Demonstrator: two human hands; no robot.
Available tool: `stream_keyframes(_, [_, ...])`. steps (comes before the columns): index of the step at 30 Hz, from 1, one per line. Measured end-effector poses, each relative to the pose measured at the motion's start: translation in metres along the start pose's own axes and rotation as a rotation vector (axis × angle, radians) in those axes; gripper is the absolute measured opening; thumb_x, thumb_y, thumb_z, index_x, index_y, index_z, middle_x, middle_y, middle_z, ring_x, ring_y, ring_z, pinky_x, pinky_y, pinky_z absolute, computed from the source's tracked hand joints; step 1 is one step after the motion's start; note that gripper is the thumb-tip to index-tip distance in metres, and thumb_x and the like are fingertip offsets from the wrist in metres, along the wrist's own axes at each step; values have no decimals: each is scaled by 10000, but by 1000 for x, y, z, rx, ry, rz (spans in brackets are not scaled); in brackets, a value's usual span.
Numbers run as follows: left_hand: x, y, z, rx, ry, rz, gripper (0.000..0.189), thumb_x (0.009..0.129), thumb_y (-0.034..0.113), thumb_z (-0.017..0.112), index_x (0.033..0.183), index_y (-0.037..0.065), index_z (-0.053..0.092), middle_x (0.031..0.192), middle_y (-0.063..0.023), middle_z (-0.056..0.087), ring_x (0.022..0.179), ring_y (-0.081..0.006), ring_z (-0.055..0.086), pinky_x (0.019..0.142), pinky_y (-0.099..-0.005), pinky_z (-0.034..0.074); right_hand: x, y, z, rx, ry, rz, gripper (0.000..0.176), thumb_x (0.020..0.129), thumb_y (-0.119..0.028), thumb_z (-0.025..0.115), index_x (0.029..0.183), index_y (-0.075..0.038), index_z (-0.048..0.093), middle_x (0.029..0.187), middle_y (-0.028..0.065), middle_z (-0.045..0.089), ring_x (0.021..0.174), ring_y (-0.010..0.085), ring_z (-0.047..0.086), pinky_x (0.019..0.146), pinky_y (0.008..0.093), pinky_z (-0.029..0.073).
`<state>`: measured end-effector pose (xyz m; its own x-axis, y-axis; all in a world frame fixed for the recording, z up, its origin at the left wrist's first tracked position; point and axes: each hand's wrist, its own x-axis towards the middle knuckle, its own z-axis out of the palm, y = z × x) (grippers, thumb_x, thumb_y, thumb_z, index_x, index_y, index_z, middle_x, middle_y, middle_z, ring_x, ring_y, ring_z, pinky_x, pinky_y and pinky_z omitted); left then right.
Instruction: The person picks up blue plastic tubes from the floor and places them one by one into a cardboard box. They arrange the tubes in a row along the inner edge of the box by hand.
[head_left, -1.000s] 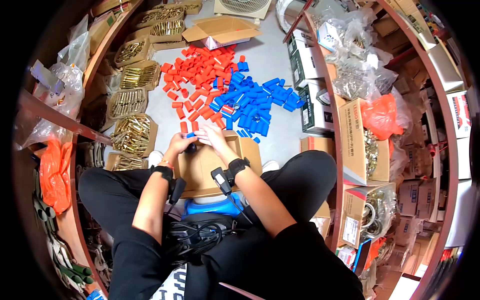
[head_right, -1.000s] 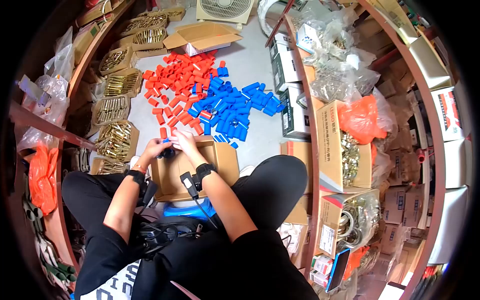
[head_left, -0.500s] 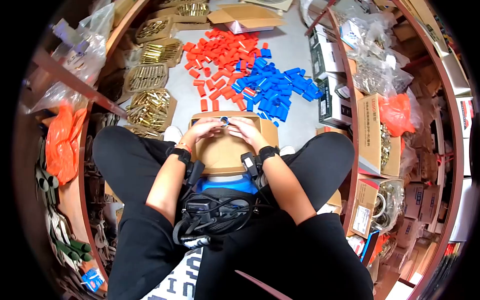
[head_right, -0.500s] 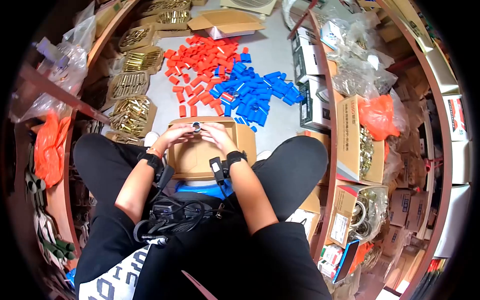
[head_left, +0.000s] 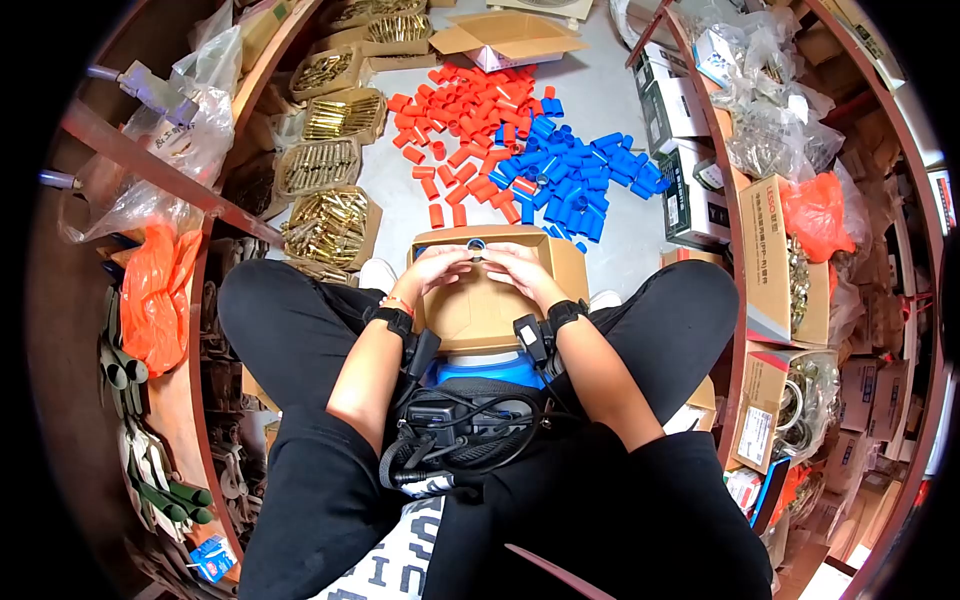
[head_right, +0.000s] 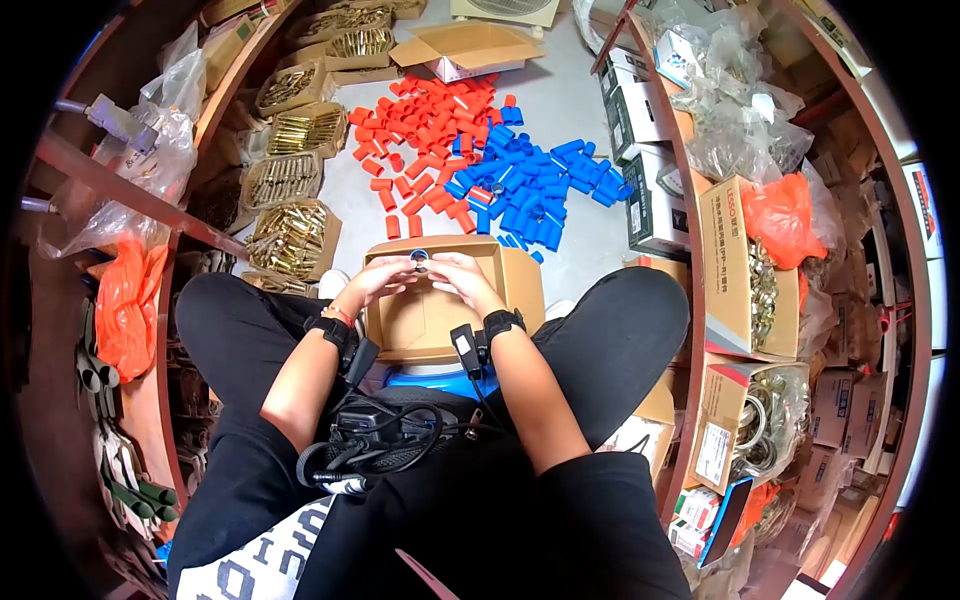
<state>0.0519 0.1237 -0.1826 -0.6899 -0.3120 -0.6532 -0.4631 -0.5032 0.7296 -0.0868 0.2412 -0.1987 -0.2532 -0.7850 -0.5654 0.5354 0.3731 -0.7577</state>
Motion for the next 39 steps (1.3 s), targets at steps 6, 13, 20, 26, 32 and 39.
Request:
stream_keyframes(6, [2, -1, 1, 8, 2, -19, 223, 736, 291, 556, 906, 148, 534, 861, 40, 555, 809, -59, 523, 658, -191, 391, 1, 7, -5, -65, 6, 81, 380, 686, -312, 623, 923, -28, 536, 863, 56, 542, 740, 134, 534, 651, 237, 442])
stream_keyframes(13, [7, -6, -2, 20, -13, -92, 238, 720, 300, 574, 909, 164, 524, 847, 55, 554, 788, -39, 522, 633, -173, 385, 0, 15, -5, -153, 36, 86, 469, 653, -389, 631, 924, -17, 538, 833, 68, 541, 715, 128, 532, 621, 225, 439])
stream_keyframes(20, [19, -22, -8, -42, -8, -168, 221, 722, 282, 574, 901, 164, 519, 835, 74, 546, 781, -35, 514, 633, -180, 392, 8, 26, -6, -87, 0, 172, 408, 674, -363, 615, 890, -26, 539, 791, 53, 545, 712, 129, 532, 632, 234, 437])
stream_keyframes(26, [25, -41, -19, -108, -17, -239, 234, 739, 247, 559, 948, 159, 504, 877, 68, 538, 828, -49, 503, 690, -209, 393, 20, 40, -6, -75, -47, 285, 330, 681, -326, 607, 829, -42, 529, 806, 52, 526, 718, 125, 520, 648, 240, 435])
stream_keyframes(32, [34, -48, -18, -169, 19, -261, 381, 758, 312, 528, 1089, 146, 438, 1008, 37, 495, 920, -75, 468, 761, -222, 365, 38, 53, -7, 2, 22, 253, 314, 688, -315, 591, 825, -43, 519, 768, 32, 491, 691, 120, 505, 635, 237, 427])
stream_keyframes(39, [56, -80, -36, -208, 37, -271, 493, 769, 324, 496, 1177, 98, 334, 1096, 4, 465, 927, -116, 461, 765, -270, 366, 69, 84, -25, -173, 49, 123, 328, 703, -341, 558, 897, -79, 522, 784, 27, 487, 733, 124, 504, 648, 233, 415])
